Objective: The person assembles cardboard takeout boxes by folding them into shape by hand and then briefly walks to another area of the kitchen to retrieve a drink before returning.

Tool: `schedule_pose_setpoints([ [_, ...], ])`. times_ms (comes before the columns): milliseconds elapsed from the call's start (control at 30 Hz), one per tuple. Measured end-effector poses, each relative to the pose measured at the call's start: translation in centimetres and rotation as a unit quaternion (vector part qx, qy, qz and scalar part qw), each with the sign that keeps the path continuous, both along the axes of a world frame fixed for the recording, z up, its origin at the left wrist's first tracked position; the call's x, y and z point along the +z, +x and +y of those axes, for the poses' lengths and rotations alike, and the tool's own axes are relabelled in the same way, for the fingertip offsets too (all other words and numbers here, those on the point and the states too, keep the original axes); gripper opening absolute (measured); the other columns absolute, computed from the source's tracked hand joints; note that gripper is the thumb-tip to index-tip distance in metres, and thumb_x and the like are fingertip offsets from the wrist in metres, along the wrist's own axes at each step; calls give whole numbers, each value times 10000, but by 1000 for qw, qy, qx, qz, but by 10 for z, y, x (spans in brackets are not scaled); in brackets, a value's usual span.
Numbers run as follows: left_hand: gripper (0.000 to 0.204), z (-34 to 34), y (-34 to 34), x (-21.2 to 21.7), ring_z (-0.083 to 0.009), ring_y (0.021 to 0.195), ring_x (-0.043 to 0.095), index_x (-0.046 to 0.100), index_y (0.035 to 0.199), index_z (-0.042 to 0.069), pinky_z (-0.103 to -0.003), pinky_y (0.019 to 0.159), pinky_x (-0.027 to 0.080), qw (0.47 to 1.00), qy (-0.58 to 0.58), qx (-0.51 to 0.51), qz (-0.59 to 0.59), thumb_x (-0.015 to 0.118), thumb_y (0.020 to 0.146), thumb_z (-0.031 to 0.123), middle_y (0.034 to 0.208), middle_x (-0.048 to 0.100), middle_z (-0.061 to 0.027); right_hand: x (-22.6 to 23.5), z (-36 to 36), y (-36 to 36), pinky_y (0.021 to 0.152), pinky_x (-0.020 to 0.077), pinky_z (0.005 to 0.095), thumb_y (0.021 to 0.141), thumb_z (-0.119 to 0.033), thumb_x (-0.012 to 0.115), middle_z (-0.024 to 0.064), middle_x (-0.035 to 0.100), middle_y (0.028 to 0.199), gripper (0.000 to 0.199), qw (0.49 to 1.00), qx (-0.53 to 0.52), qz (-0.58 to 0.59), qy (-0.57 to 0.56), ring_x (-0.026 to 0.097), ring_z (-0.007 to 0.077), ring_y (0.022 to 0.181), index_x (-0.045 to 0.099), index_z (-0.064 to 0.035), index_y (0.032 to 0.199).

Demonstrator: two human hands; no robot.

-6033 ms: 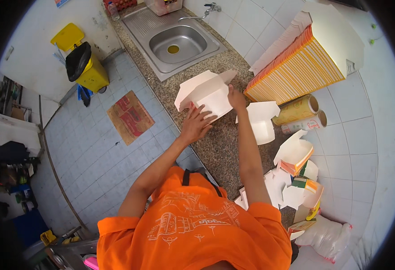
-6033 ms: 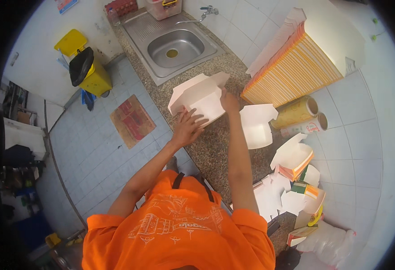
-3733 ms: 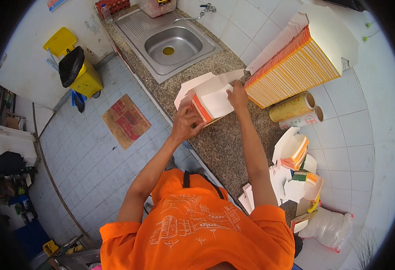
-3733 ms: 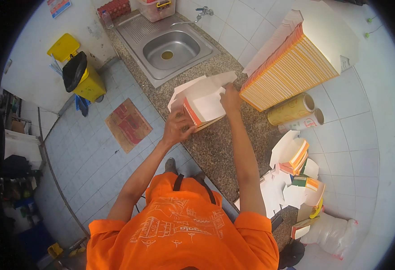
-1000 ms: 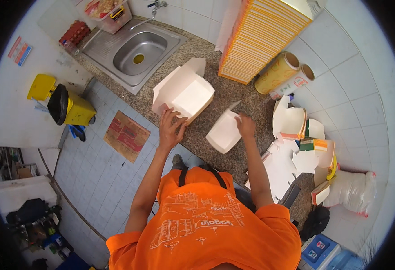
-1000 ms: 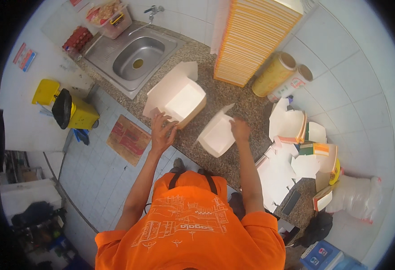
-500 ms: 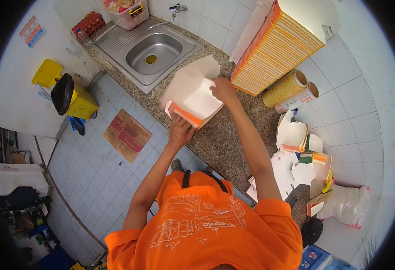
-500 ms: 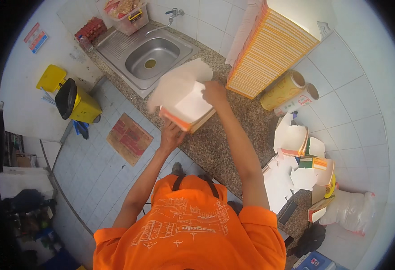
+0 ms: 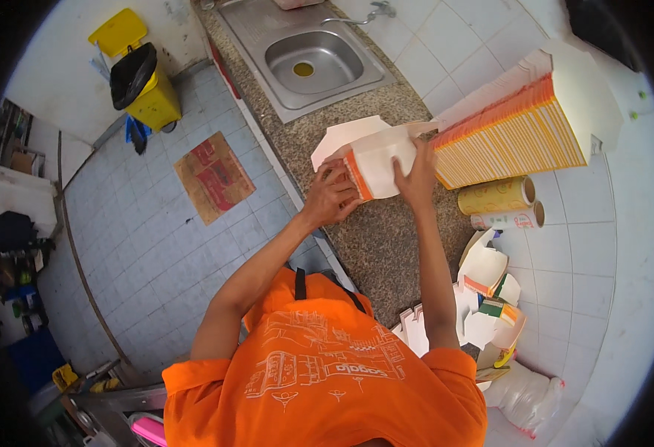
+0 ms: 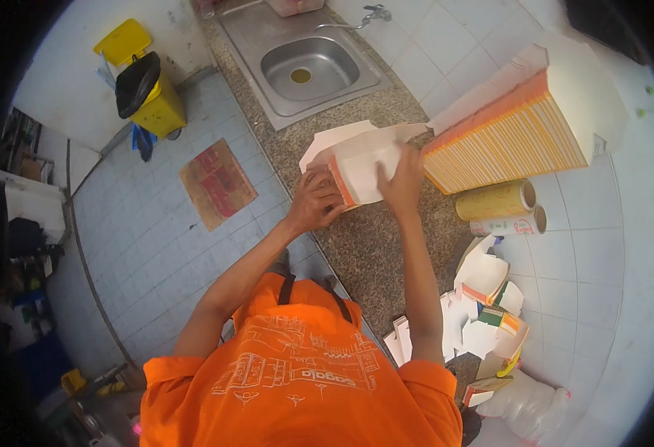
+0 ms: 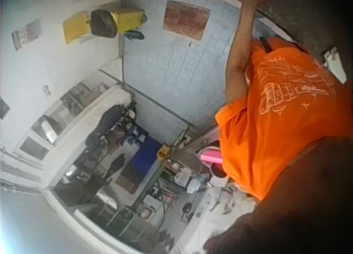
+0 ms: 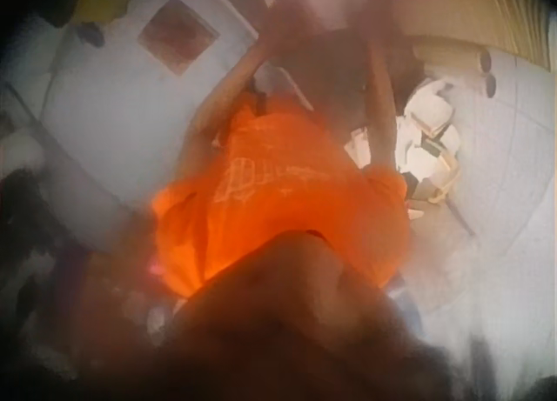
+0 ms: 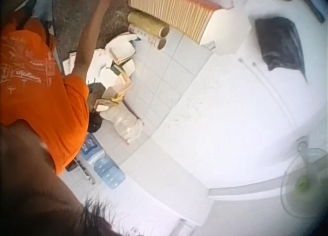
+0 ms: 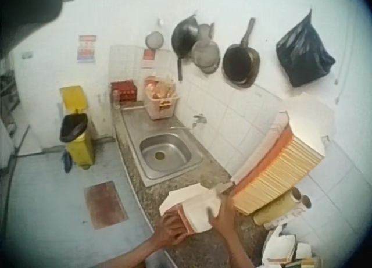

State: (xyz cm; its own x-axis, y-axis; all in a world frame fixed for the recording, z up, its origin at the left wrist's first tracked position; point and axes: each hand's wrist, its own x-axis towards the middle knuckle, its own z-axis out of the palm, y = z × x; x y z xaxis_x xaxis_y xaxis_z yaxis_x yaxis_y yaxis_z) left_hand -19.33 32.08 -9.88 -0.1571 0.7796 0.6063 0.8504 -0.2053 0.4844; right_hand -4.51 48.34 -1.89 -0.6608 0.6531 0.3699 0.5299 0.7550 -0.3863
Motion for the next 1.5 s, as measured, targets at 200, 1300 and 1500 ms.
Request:
schedule_pose_setpoints([
  [200, 168, 4, 11, -11, -244, 1162, 557, 749, 817, 134, -495, 1060, 354, 997, 68, 9, 26, 809, 764, 281, 990, 680, 35, -6, -83, 11, 823, 486, 541, 922, -106, 571, 267, 654, 1001, 304, 977, 64, -150, -137, 631, 447, 963, 539, 12, 1201],
  [1300, 513, 8, 41, 4, -370, 1255, 513, 640, 1186, 165, -533, 998, 437, 999, 1, 33, 16, 856, 725, 228, 1225, 602, -76, -48, 103, -26, 957, 461, 518, 1021, -380, 342, 235, 677, 1108, 506, 970, -188, -103, -116, 635, 427, 1034, 675, -6, 1090],
  [1500, 269, 21, 45, -5, -380, 1263, 507, 719, 1013, 138, -552, 1065, 392, 1000, -20, -18, -3, 813, 763, 170, 1136, 642, -71, -79, 119, -1, 988, 457, 510, 1036, -397, 274, 238, 640, 1226, 543, 974, -95, -69, -194, 599, 431, 1134, 648, -46, 1214],
])
